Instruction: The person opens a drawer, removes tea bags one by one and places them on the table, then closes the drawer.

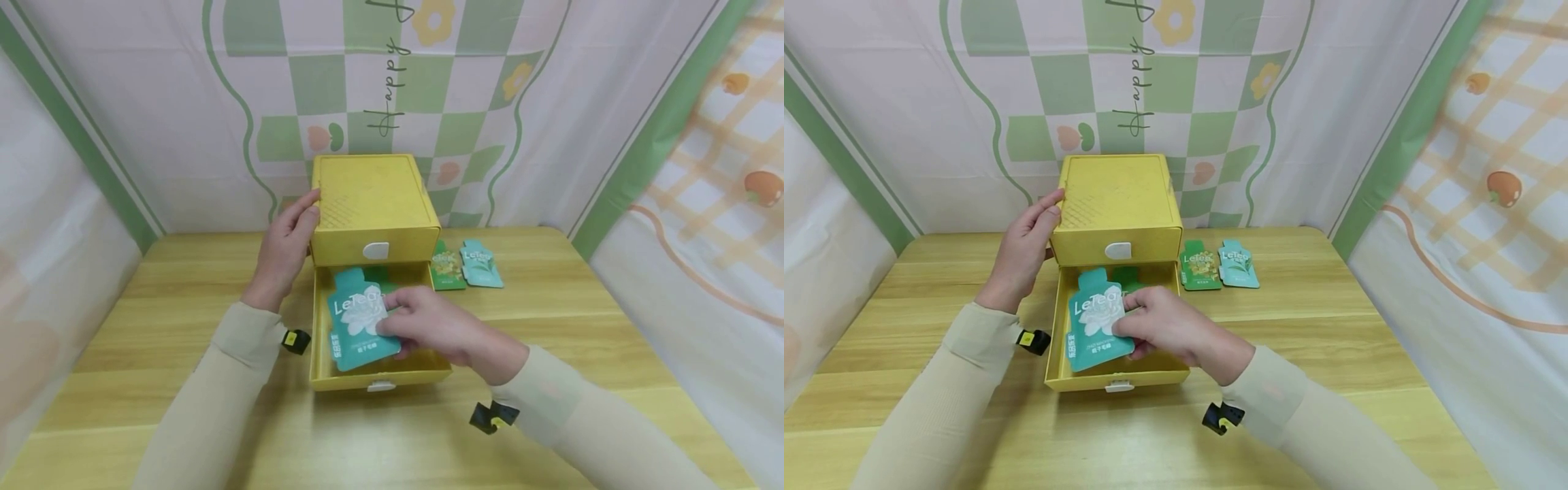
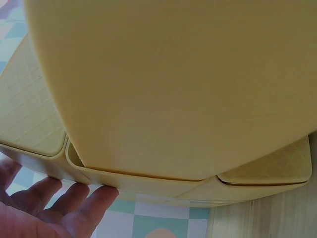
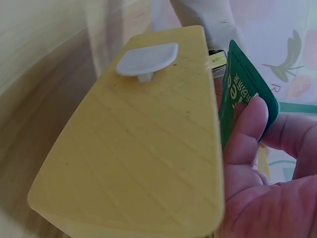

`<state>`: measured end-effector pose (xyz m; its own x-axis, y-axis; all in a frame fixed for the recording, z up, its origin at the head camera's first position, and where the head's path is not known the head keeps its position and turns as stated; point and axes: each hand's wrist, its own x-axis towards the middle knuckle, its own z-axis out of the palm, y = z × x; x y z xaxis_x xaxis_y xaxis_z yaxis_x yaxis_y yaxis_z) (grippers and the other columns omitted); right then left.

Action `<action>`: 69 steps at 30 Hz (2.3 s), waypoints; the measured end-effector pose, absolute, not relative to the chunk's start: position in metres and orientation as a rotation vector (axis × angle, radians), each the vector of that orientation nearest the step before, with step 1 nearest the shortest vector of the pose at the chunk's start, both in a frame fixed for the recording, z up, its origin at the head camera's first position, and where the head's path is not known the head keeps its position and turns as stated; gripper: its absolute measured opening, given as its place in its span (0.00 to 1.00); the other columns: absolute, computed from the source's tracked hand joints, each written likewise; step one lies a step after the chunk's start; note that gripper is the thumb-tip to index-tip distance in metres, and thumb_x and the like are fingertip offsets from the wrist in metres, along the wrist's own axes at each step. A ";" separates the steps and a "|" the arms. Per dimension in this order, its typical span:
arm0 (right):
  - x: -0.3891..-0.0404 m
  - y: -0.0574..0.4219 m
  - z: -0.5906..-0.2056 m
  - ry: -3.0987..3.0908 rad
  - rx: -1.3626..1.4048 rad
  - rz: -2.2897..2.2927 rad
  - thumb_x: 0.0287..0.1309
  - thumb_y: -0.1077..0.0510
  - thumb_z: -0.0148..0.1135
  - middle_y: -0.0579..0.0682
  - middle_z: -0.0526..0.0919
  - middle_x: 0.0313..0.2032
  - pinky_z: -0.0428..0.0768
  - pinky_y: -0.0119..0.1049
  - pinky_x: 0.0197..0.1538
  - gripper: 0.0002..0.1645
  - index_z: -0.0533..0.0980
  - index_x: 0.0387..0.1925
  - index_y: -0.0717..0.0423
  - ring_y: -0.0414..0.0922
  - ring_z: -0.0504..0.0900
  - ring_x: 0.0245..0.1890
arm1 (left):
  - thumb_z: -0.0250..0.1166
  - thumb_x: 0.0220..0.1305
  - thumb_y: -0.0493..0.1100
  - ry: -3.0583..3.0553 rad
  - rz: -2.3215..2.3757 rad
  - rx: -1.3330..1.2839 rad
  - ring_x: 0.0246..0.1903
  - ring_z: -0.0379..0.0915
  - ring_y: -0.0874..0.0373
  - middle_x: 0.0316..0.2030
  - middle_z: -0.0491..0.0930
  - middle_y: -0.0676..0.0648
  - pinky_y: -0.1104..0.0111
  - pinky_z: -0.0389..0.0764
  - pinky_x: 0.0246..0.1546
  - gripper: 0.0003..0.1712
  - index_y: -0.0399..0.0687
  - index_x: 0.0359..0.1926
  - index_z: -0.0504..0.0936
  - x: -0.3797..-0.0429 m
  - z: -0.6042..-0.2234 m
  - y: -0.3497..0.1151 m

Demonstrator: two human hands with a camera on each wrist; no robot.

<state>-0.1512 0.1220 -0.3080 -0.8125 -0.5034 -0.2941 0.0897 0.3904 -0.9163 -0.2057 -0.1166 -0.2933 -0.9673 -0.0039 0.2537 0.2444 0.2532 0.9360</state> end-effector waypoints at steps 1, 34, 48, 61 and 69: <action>-0.150 0.123 -0.307 2.113 -0.355 -1.443 0.57 0.57 0.65 0.57 0.85 0.38 0.84 0.41 0.35 0.28 0.72 0.57 0.69 0.50 0.83 0.34 | 0.46 0.75 0.57 -2.317 -1.791 -0.226 0.23 0.59 0.56 0.48 0.72 0.47 0.68 0.67 0.25 0.29 0.57 0.72 0.66 -0.206 -0.294 -0.117; -0.140 0.189 -0.289 2.135 -0.371 -1.692 0.65 0.55 0.60 0.57 0.82 0.40 0.82 0.42 0.37 0.22 0.71 0.53 0.67 0.49 0.81 0.33 | 0.46 0.75 0.57 -2.320 -1.785 -0.239 0.24 0.59 0.56 0.56 0.73 0.49 0.67 0.68 0.27 0.30 0.56 0.73 0.65 -0.205 -0.293 -0.117; -0.149 0.233 -0.286 2.153 -0.320 -1.858 0.66 0.57 0.58 0.48 0.83 0.33 0.80 0.32 0.31 0.16 0.72 0.49 0.67 0.40 0.78 0.27 | 0.45 0.74 0.58 -2.322 -1.759 -0.274 0.20 0.57 0.57 0.58 0.73 0.46 0.68 0.66 0.23 0.31 0.53 0.73 0.65 -0.204 -0.291 -0.118; -0.165 0.262 -0.308 2.143 -0.181 -1.869 0.67 0.55 0.57 0.45 0.82 0.31 0.80 0.29 0.30 0.19 0.71 0.51 0.66 0.38 0.79 0.29 | 0.46 0.75 0.57 -2.309 -1.782 -0.261 0.20 0.56 0.57 0.38 0.68 0.45 0.67 0.65 0.24 0.30 0.55 0.73 0.65 -0.208 -0.296 -0.118; -0.172 0.265 -0.326 2.246 -0.070 -1.720 0.67 0.52 0.57 0.44 0.80 0.31 0.80 0.31 0.34 0.26 0.68 0.53 0.71 0.38 0.77 0.30 | 0.46 0.75 0.56 -2.308 -1.784 -0.253 0.20 0.56 0.58 0.39 0.69 0.46 0.68 0.65 0.24 0.30 0.55 0.72 0.66 -0.208 -0.294 -0.118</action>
<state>-0.1720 0.2648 -0.3262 -0.9506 -0.2250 -0.2141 0.1481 0.2775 -0.9493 -0.2077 -0.1176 -0.2944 -0.9626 0.0053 0.2710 0.2636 0.2511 0.9314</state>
